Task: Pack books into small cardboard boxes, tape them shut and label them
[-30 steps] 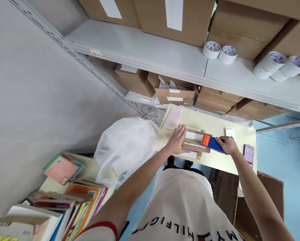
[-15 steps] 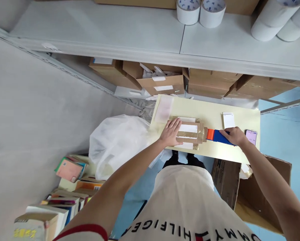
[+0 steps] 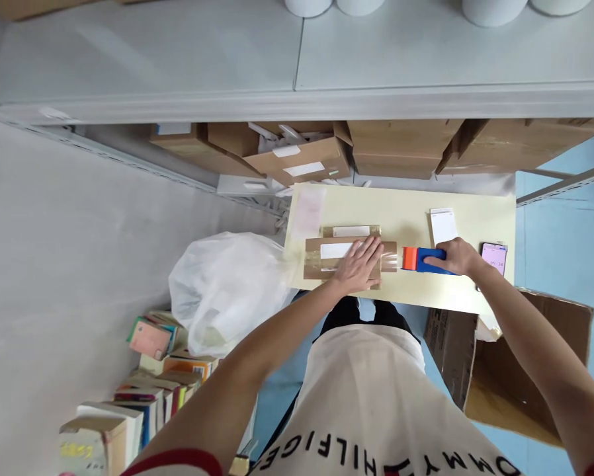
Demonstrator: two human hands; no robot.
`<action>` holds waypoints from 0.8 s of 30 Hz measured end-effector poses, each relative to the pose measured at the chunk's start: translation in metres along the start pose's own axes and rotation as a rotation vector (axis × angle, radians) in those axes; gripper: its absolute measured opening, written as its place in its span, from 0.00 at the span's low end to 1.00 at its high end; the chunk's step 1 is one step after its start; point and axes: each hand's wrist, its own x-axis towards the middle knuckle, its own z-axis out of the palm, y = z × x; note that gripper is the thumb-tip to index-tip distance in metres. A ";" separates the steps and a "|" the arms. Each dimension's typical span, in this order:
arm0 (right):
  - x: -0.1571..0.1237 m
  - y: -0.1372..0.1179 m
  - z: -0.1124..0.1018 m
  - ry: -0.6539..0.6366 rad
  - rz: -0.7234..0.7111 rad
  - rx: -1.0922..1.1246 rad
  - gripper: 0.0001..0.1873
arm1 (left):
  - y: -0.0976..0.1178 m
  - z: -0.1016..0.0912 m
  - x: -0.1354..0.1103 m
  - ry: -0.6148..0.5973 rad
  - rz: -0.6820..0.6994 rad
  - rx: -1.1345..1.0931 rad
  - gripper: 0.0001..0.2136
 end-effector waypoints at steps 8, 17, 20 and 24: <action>0.014 -0.093 0.008 0.044 0.171 -0.124 0.22 | 0.022 -0.014 0.015 -0.046 -0.067 0.035 0.31; -0.014 -0.073 0.043 0.134 0.367 -0.010 0.22 | 0.025 -0.008 0.024 -0.004 -0.044 -0.090 0.44; -0.037 -0.051 0.077 0.304 0.419 0.100 0.18 | 0.006 -0.008 0.003 0.151 -0.012 -0.303 0.47; -0.046 -0.057 0.125 0.295 0.548 0.168 0.18 | -0.038 0.004 -0.053 0.496 -0.231 -0.431 0.35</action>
